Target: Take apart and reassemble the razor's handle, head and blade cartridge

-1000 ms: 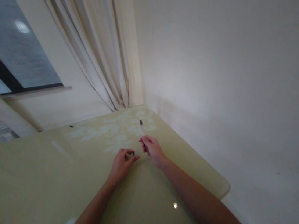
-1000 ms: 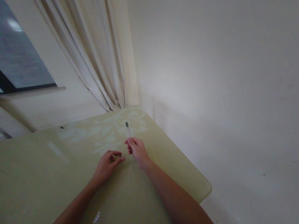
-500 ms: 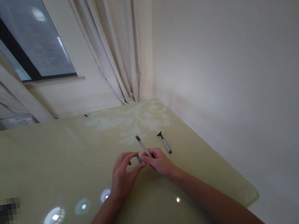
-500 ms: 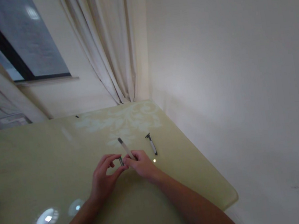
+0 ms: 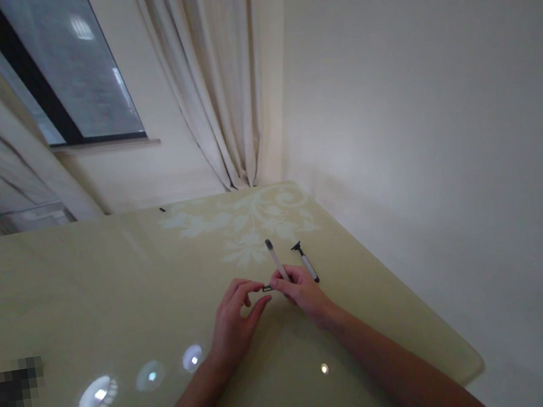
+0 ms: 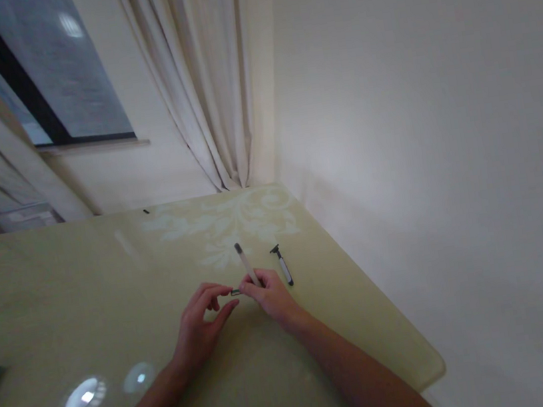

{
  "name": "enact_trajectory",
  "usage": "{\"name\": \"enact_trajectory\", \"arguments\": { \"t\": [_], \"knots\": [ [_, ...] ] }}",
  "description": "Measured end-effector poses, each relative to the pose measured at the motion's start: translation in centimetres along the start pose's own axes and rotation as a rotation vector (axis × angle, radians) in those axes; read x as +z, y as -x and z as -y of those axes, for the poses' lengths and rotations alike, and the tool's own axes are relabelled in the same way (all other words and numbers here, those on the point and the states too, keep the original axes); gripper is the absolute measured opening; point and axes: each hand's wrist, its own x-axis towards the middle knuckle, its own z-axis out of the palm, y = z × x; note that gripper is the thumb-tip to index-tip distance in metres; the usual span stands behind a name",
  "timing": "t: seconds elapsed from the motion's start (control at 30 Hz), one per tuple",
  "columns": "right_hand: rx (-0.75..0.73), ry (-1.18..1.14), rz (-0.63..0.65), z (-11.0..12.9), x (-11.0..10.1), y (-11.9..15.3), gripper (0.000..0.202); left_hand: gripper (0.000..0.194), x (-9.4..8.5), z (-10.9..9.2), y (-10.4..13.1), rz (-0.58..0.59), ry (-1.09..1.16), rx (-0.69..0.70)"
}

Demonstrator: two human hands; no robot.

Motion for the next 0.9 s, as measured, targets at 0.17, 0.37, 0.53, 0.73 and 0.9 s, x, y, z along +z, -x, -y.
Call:
{"name": "enact_trajectory", "arguments": {
  "t": [0.17, 0.37, 0.53, 0.73, 0.9],
  "knots": [
    [0.020, -0.015, 0.019, -0.37, -0.15, -0.23, 0.030, 0.005, 0.24, -0.26, 0.05, 0.036, 0.039, 0.048],
    [0.017, -0.027, 0.030, 0.05, -0.02, -0.08, 0.036, 0.006, 0.02, -0.51, -0.13, 0.000, 0.057, 0.006],
    [0.027, -0.031, 0.040, 0.49, 0.18, 0.05, 0.039, 0.011, -0.22, -0.28, -0.35, -0.014, 0.079, -0.040],
    [0.027, -0.054, 0.055, 0.56, 0.16, 0.09, 0.037, 0.013, -0.22, -0.59, -0.45, -0.041, 0.078, -0.060],
    [0.036, -0.079, 0.087, 0.59, 0.05, 0.14, 0.034, 0.013, -0.36, -0.82, -0.37, -0.046, 0.075, -0.046]
  ]
}}
